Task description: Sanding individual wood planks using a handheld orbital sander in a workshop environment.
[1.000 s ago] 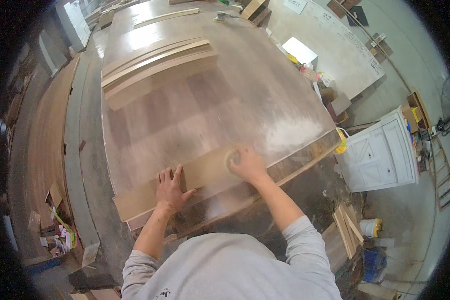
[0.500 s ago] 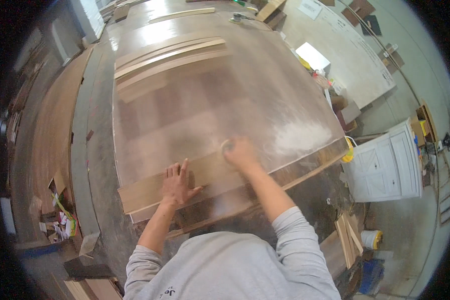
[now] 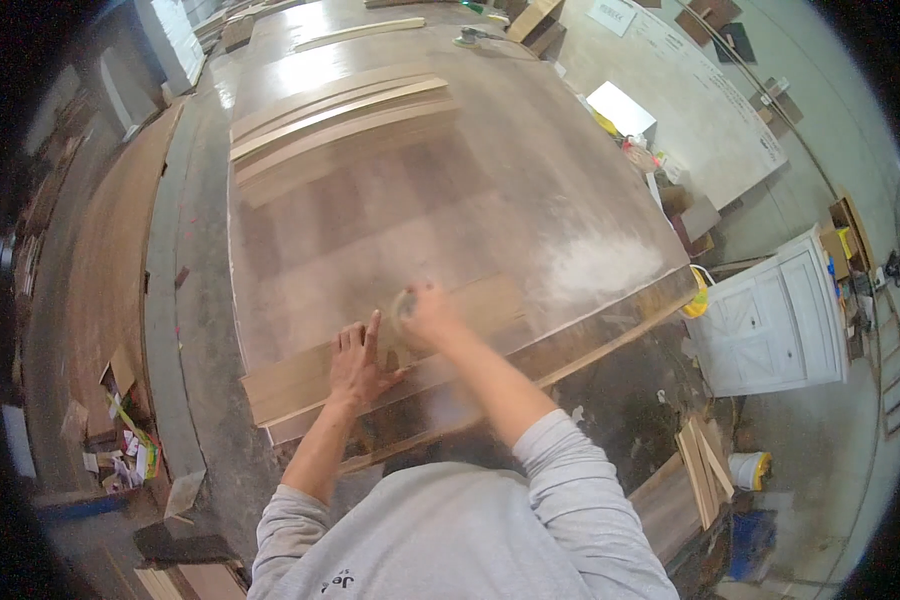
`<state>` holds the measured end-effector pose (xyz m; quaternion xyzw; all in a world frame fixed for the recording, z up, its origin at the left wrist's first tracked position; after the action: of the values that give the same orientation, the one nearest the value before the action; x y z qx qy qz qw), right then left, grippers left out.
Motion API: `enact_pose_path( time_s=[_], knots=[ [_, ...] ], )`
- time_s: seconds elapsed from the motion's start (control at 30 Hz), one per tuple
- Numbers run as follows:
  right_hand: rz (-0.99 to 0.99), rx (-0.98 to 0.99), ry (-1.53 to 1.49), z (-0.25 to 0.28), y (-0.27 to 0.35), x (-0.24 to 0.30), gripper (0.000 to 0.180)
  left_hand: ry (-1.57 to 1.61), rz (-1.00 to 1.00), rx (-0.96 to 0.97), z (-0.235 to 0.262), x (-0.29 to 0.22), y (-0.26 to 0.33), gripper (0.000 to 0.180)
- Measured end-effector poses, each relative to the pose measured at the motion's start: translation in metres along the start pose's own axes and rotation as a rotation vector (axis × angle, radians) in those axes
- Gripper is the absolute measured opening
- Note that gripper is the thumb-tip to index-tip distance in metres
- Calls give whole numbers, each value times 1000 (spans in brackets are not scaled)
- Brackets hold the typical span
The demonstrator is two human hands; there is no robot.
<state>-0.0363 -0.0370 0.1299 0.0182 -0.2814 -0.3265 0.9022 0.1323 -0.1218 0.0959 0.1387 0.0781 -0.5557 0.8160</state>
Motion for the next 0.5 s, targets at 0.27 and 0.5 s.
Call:
enact_pose_path(
  time_s=[0.27, 0.5],
  knots=[
    [-217, -90, 79, 43, 7, -40, 52, -4, -61, -79, 0, -7, -1, 125],
    [-103, 84, 28, 4, -1, 16, 55, 8, -39, -85, -2, -2, 0, 126]
  ],
)
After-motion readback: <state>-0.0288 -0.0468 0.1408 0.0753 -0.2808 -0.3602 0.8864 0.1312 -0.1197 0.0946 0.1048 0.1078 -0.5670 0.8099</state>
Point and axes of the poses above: each hand's wrist, its own y-axis away from the middle knuckle, its own z-axis out of the back of the hand, x = y × z, the point moved 5 cm from there along -y, towards the middle knuckle, and after that the axes turned 13 degrees about x, right-handed, at the moved point
